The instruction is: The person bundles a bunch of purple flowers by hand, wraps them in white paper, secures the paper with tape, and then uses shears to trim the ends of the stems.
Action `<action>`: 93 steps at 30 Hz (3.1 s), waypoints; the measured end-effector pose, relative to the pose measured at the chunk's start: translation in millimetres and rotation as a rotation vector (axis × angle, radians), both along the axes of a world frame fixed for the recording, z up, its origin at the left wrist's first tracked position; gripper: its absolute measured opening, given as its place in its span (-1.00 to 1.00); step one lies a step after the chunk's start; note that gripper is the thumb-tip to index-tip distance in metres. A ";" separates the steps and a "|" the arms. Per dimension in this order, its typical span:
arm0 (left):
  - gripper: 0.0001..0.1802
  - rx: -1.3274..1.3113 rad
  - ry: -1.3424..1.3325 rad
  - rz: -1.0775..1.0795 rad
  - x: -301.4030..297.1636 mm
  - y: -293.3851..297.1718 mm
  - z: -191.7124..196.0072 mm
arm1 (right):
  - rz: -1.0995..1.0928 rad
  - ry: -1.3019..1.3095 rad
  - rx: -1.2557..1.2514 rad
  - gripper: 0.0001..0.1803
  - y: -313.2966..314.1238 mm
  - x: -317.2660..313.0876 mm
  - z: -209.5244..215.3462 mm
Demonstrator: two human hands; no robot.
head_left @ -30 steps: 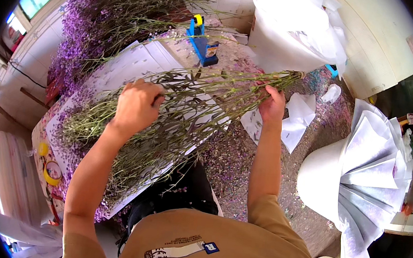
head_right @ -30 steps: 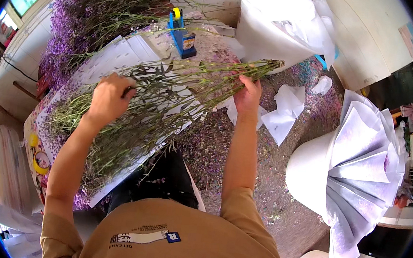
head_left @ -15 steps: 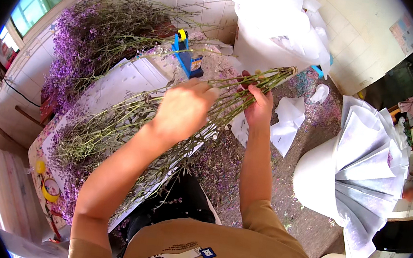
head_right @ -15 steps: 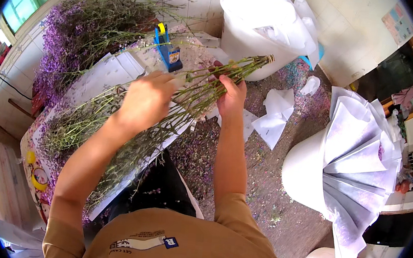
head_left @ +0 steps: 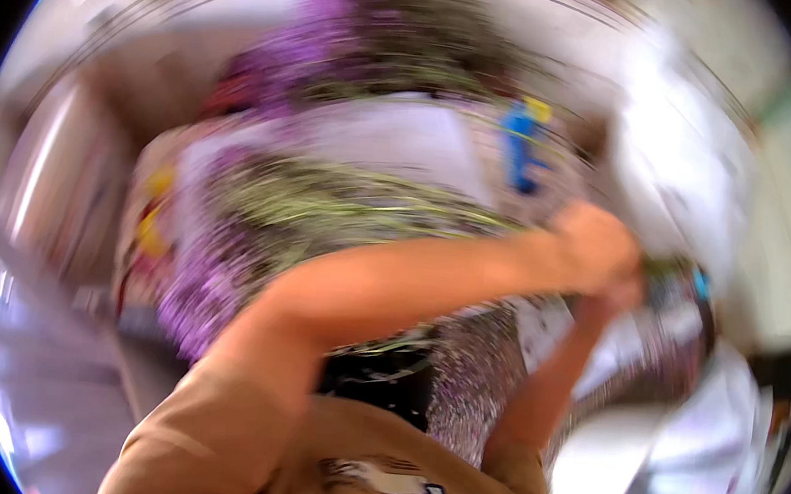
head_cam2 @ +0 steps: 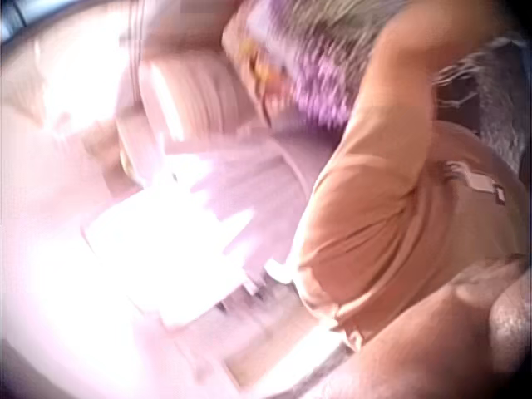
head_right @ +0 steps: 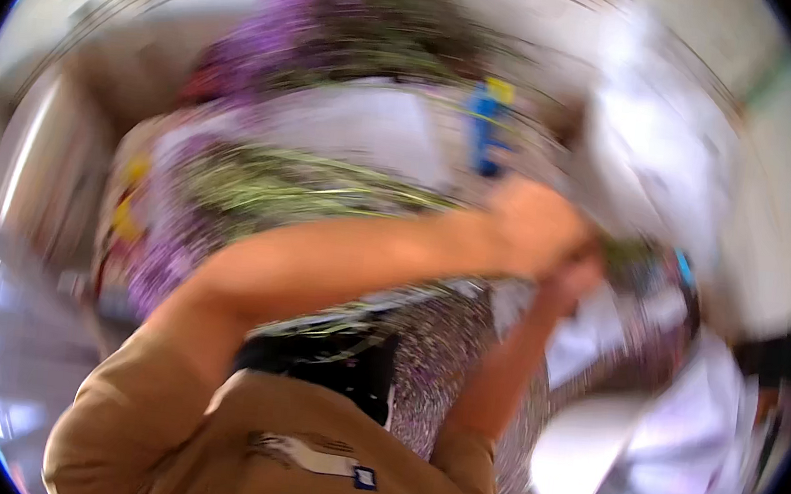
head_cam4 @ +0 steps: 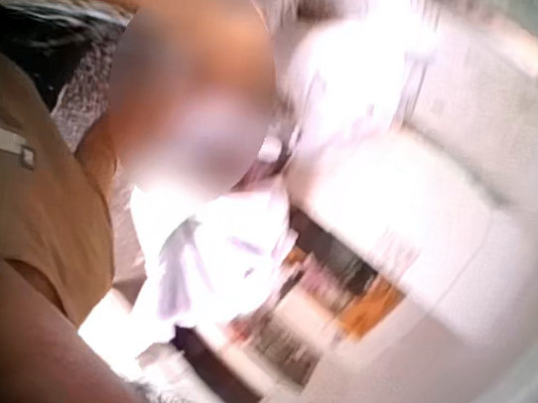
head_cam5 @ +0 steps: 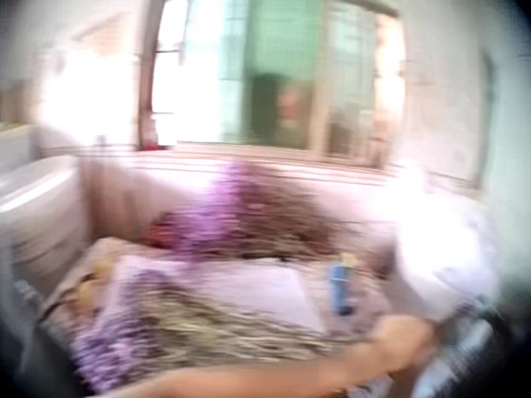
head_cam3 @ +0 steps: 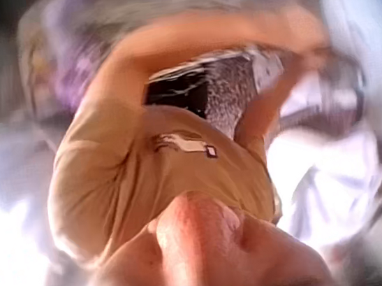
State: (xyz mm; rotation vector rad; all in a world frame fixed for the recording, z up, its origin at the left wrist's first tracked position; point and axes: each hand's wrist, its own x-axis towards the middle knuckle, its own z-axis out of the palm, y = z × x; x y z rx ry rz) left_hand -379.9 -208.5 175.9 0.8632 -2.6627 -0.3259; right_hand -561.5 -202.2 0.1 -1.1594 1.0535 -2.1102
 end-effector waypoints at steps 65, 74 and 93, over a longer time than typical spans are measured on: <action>-0.20 1.095 0.545 -0.249 -99.2 -65.7 88.7 | 0.111 -0.305 -0.072 -0.91 29.4 91.8 112.4; -0.27 1.212 0.144 -0.449 -66.8 -70.0 51.8 | 0.070 -0.185 -0.116 -0.94 25.6 91.7 117.1; -0.80 0.911 0.470 -0.150 -60.1 -46.2 49.8 | 0.417 0.002 0.285 -0.68 83.0 14.9 134.2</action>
